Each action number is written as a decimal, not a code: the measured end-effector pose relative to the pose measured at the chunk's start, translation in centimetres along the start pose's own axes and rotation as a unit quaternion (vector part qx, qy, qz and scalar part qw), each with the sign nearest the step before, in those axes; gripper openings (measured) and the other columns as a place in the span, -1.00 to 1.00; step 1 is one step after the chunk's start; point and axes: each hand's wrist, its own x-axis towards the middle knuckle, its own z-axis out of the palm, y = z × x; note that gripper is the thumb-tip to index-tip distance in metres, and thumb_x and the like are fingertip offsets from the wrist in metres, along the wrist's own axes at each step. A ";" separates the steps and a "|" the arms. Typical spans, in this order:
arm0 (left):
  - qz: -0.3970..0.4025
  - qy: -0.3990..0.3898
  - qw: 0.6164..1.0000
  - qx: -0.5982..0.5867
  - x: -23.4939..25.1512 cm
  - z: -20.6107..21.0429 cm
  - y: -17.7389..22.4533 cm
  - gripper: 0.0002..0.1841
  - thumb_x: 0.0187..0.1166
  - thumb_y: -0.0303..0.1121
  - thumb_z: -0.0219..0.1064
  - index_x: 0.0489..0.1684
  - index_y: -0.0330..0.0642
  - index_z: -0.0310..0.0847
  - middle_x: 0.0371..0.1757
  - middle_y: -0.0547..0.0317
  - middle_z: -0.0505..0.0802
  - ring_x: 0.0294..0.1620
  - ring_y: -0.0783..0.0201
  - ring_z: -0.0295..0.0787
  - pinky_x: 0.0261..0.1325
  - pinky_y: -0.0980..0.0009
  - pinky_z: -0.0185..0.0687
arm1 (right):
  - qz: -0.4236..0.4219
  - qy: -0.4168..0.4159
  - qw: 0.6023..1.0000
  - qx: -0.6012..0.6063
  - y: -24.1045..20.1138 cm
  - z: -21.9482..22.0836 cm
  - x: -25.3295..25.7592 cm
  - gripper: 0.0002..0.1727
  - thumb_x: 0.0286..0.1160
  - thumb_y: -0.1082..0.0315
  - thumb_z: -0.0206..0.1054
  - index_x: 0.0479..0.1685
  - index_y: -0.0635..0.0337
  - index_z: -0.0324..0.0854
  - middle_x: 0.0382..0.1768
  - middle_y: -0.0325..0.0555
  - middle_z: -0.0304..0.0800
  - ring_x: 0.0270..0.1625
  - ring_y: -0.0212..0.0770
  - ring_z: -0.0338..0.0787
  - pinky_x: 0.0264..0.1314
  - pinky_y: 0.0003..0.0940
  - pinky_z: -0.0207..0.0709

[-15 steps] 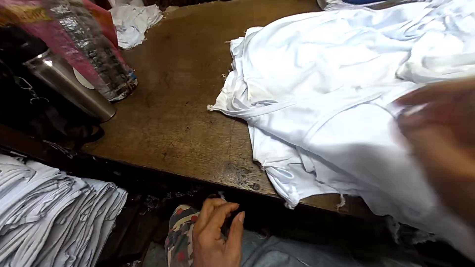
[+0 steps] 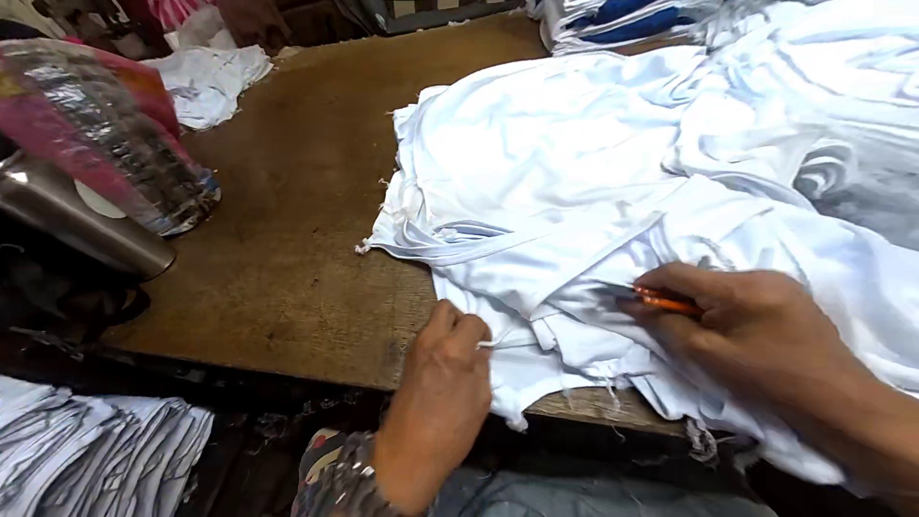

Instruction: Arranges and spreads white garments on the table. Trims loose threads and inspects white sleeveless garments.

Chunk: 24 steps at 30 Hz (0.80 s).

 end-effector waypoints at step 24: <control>0.163 -0.078 0.976 -0.123 3.6 -3.3 2.9 -0.92 0.49 -0.47 0.42 -0.34 -0.14 0.85 -0.10 0.25 0.77 -0.10 0.45 0.73 -0.09 0.54 0.74 | -0.063 -0.030 0.995 -0.065 7.2 -4.3 0.0 -0.50 0.38 0.41 0.25 0.38 0.19 0.62 -0.22 0.08 0.84 -0.34 0.22 0.83 -0.36 0.34 0.62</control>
